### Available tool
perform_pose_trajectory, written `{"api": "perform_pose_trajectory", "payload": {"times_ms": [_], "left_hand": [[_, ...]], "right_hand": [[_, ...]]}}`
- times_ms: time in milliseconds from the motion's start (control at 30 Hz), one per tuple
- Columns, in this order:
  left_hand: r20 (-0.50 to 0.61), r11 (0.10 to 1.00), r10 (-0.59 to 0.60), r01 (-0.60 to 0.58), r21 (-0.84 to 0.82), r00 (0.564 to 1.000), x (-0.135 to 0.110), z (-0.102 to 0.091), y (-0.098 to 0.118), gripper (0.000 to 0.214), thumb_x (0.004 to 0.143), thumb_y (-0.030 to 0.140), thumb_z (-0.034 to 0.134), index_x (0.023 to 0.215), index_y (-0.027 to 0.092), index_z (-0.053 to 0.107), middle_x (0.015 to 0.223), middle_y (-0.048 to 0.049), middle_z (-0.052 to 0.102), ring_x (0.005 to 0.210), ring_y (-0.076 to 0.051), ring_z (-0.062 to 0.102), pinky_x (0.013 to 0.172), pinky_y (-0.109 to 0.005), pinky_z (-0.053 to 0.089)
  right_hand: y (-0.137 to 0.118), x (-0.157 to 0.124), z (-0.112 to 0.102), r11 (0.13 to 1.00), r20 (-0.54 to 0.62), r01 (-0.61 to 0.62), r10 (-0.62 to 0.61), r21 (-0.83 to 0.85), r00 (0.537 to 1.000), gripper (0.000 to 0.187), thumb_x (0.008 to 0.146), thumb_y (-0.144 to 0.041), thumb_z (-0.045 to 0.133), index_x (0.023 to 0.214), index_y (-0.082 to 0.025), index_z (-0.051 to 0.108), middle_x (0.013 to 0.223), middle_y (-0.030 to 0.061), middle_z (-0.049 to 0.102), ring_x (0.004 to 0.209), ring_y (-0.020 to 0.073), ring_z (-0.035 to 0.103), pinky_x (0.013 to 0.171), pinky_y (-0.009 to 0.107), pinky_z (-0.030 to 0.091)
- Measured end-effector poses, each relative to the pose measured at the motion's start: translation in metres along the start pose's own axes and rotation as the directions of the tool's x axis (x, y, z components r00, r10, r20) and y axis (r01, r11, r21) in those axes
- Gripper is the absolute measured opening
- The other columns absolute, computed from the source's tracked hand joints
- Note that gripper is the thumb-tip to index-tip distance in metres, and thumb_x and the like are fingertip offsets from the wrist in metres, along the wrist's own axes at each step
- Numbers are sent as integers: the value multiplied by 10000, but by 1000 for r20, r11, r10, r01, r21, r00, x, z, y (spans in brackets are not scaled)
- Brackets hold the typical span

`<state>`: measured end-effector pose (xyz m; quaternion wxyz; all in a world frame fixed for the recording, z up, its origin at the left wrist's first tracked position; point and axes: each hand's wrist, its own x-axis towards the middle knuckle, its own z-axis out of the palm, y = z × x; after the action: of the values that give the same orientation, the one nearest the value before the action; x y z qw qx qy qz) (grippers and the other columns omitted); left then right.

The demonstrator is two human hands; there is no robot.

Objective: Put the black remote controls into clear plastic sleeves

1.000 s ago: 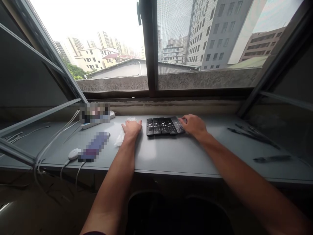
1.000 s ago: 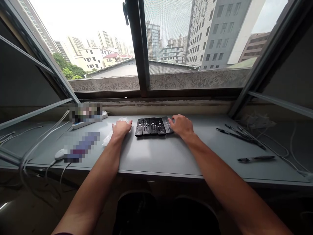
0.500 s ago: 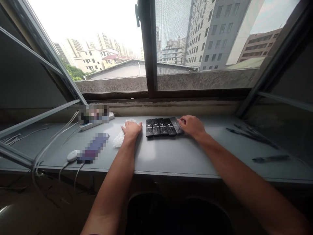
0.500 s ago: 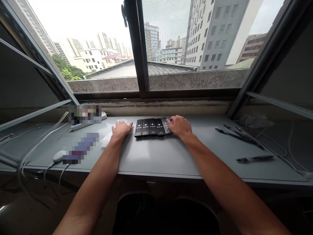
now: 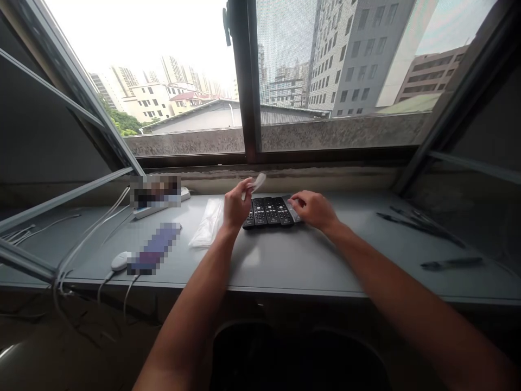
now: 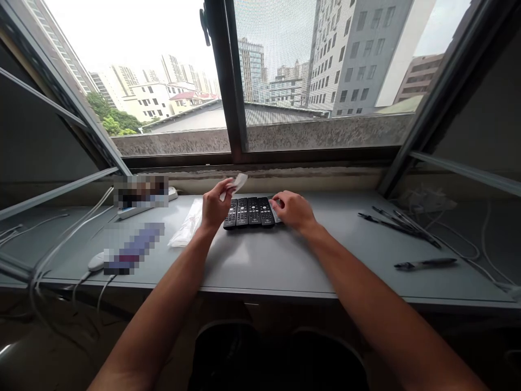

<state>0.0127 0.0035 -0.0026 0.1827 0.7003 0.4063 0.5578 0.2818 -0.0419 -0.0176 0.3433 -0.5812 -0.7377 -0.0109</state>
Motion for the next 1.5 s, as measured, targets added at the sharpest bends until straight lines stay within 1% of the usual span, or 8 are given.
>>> {"api": "perform_pose_trajectory", "payload": {"times_ms": [167,333,533,800,900,1100,1333,1500], "left_hand": [[210,788,-101,207,-579,972,-9,28,23,420,807,426,944,1161,238,818,1158,-70,840,1191,-263,767,1144,-425,532],[340,629,-76,310,-713,937,-15,40,30,419,750,411,1000,1085,210,849,1116,-71,850,1118,-266,784,1040,-378,577],[212,386,-290,316,-867,933,-2,28,26,388,732,310,1018,1071,242,843,1150,-57,848,1227,-261,764,1057,-342,543],[74,165,-590,210,-964,804,15,6,8,99,1035,328,746,1098,286,811,1285,-5,822,1381,-197,669,1114,-327,499],[68,154,-638,214,-965,767,16,1,6,189,1082,414,672,1194,308,782,1362,-4,790,1389,-196,643,1104,-327,500],[209,233,-515,370,-899,831,6,8,16,790,986,798,580,1564,259,596,1512,-145,677,1445,-325,610,1068,-391,559],[546,354,-441,697,-624,713,-1,25,14,266,1006,306,739,1207,138,786,1261,-184,775,1140,-283,757,1017,-400,626],[428,366,-505,636,-680,749,3,20,6,183,1051,156,647,1102,116,818,1149,-134,807,963,-187,775,934,-301,642]], "right_hand": [[-6,1,12,950,-47,193,-188,246,981,502,989,-565,754,1309,-179,771,1005,74,726,862,237,657,819,350,526],[-9,0,24,882,-14,241,-257,406,966,480,909,-681,816,1141,-262,857,1179,115,710,1143,330,636,1032,476,542],[-14,1,20,839,-10,150,-170,522,985,326,949,-563,782,942,-239,819,1157,102,771,1098,311,671,953,462,550],[-19,1,12,775,6,28,-41,631,999,281,892,-495,840,917,-227,763,934,43,788,906,246,714,943,430,564],[-22,0,12,803,-81,102,-67,587,994,221,926,-444,817,950,-230,766,955,52,780,885,246,705,877,420,577],[-35,-6,9,867,-374,377,-248,327,894,113,1057,-288,678,1053,-254,786,985,82,721,950,278,672,865,454,580],[-36,-10,11,842,-345,494,-408,215,845,269,1066,-191,636,1197,-325,828,1108,95,707,1086,310,630,905,487,607],[-32,-7,10,879,-381,418,-314,229,870,339,1058,-197,632,1339,-317,777,1201,105,713,1141,330,654,1025,562,595]]}}
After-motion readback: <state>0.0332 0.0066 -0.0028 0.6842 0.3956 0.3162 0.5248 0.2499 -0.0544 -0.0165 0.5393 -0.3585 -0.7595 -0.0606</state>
